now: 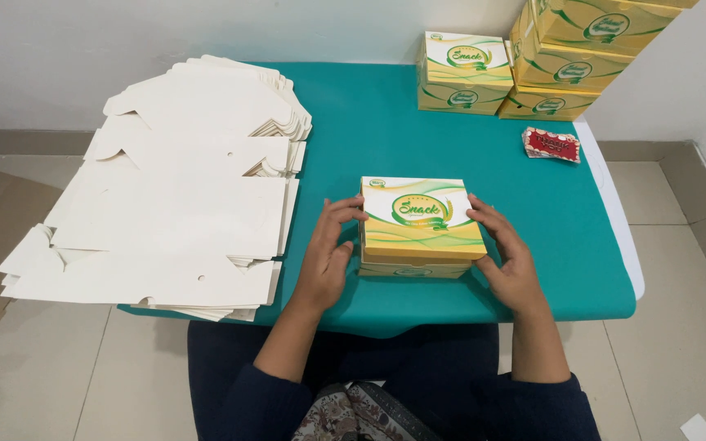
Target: The person assembles a flat, pre-cut cardboard sheet into a small rectangular box by folding the sides and tucking the flaps into place. The person repeats this process with a second sheet, stacking the finished boxes on the table.
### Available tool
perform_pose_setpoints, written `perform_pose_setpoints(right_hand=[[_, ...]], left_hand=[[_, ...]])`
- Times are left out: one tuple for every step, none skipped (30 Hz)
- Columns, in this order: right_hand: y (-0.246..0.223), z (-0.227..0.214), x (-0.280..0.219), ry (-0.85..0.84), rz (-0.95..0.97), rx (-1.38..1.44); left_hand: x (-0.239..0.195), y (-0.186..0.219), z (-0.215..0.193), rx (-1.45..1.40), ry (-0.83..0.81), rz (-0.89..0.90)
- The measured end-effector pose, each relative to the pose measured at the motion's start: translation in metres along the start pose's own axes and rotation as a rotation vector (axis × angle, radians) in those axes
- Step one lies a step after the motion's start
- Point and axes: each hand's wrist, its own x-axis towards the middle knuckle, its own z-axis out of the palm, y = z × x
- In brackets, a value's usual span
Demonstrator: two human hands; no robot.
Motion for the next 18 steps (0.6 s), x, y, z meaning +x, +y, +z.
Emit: perform_pose_setpoints(right_hand=[[0.0,0.001,-0.003,0.001,0.001,-0.001],[0.001,0.002,-0.005,0.006,-0.005,0.033],[0.001,0.003,-0.007,0.011,-0.012,0.068],[0.004,0.004,-0.009,0.012,-0.013,0.067],[0.007,0.007,-0.012,0.045,-0.056,0.065],[0.01,0.009,-0.015,0.079,-0.098,0.062],[0.011,0.01,-0.016,0.081,-0.098,0.062],[0.012,0.011,-0.018,0.115,-0.127,0.012],[0.013,0.013,-0.019,0.147,-0.157,-0.038],[0.013,0.013,-0.02,0.149,-0.157,-0.038],[0.013,0.013,-0.02,0.17,-0.157,-0.067],[0.013,0.014,-0.021,0.19,-0.157,-0.096],[0.016,0.013,-0.022,0.19,-0.157,-0.096],[0.02,0.013,-0.024,0.199,-0.15,-0.116],[0.024,0.012,-0.026,0.208,-0.142,-0.137],[0.026,0.012,-0.027,0.209,-0.141,-0.138],[0.027,0.012,-0.028,0.206,-0.124,-0.116],[0.029,0.011,-0.029,0.202,-0.107,-0.095]], left_hand=[[-0.001,-0.001,0.0,-0.001,-0.001,0.0],[-0.001,-0.001,0.001,0.03,-0.011,0.01],[-0.002,-0.001,0.001,0.063,-0.021,0.02],[-0.001,-0.001,0.002,0.063,-0.022,0.022],[-0.001,-0.002,0.003,0.114,-0.032,0.051],[-0.001,-0.003,0.004,0.164,-0.043,0.081],[-0.001,-0.002,0.004,0.164,-0.045,0.081],[-0.002,-0.001,0.005,0.169,-0.035,0.069],[-0.002,0.0,0.005,0.173,-0.025,0.058],[-0.002,0.001,0.006,0.174,-0.026,0.058],[-0.002,0.002,0.006,0.173,-0.005,0.053],[-0.002,0.003,0.006,0.173,0.015,0.047],[-0.003,0.0,0.006,0.172,0.015,0.047],[-0.004,-0.003,0.006,0.167,0.055,0.026],[-0.005,-0.006,0.006,0.16,0.093,0.004],[-0.006,-0.011,0.006,0.159,0.091,0.004],[-0.007,-0.016,0.006,0.17,0.102,-0.015],[-0.009,-0.021,0.005,0.182,0.113,-0.034]])
